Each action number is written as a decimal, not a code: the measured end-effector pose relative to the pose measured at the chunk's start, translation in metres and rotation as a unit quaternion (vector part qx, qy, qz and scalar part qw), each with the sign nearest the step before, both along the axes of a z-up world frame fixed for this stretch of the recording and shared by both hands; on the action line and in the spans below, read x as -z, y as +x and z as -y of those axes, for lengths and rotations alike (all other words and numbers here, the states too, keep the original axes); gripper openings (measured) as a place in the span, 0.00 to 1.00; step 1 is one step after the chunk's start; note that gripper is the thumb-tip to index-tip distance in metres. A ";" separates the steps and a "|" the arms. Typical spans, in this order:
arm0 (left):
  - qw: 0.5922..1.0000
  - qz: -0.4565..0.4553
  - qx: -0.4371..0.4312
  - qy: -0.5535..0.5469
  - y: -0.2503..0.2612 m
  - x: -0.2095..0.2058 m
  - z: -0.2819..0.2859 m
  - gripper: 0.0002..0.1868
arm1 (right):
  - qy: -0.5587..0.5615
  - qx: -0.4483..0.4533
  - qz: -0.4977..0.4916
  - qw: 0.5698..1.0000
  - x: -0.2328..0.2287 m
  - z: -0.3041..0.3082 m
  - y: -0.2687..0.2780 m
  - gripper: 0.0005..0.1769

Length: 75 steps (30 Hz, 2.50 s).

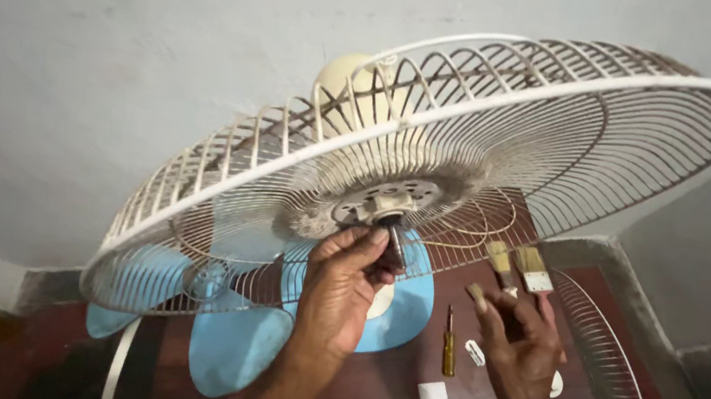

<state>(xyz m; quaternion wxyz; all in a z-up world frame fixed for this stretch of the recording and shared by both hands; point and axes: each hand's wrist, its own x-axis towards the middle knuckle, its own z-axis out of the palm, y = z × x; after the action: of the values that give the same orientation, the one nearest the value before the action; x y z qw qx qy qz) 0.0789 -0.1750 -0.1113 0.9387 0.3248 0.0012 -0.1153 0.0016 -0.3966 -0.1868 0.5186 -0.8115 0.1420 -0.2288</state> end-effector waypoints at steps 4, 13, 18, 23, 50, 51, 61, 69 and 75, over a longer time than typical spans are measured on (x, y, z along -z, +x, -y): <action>1.000 -0.005 -0.020 0.022 -0.002 -0.002 -0.002 0.07 | 0.172 -0.136 -0.008 0.976 -0.092 -0.049 0.041 0.11; 0.993 0.031 -0.057 0.100 -0.008 -0.017 -0.006 0.08 | 0.170 -0.176 0.000 0.969 -0.146 -0.091 0.061 0.08; 0.994 0.017 -0.050 0.091 -0.004 -0.021 -0.007 0.08 | 0.133 -0.184 0.034 0.973 -0.135 -0.096 0.067 0.11; 0.993 0.010 -0.059 0.102 -0.003 -0.015 -0.002 0.08 | 0.198 -0.236 0.067 0.949 -0.122 -0.086 0.062 0.12; 0.986 0.046 -0.068 0.147 -0.004 0.019 -0.005 0.06 | 0.473 -0.280 0.059 0.833 -0.073 -0.091 0.058 0.04; 0.953 0.100 -0.120 0.260 -0.015 0.000 -0.006 0.07 | 0.454 -0.279 0.073 0.843 -0.070 -0.091 0.055 0.05; 0.153 0.540 -0.383 0.733 -0.091 -0.163 -0.103 0.18 | 0.352 -0.189 0.149 0.904 -0.080 -0.111 0.044 0.05; 0.200 0.493 -0.422 0.734 -0.056 -0.180 -0.116 0.13 | 0.173 -0.124 0.293 0.932 -0.089 -0.144 0.039 0.19; 0.182 0.495 -0.453 0.719 -0.050 -0.177 -0.117 0.08 | 0.284 -0.105 0.247 0.921 -0.070 -0.140 0.054 0.07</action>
<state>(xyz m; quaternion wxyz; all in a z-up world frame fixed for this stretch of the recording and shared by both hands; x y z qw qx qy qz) 0.0290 -0.0581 0.0659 -0.0096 0.7908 -0.2343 0.5654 0.0555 -0.2571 -0.1165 0.7670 -0.5581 -0.0170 -0.3162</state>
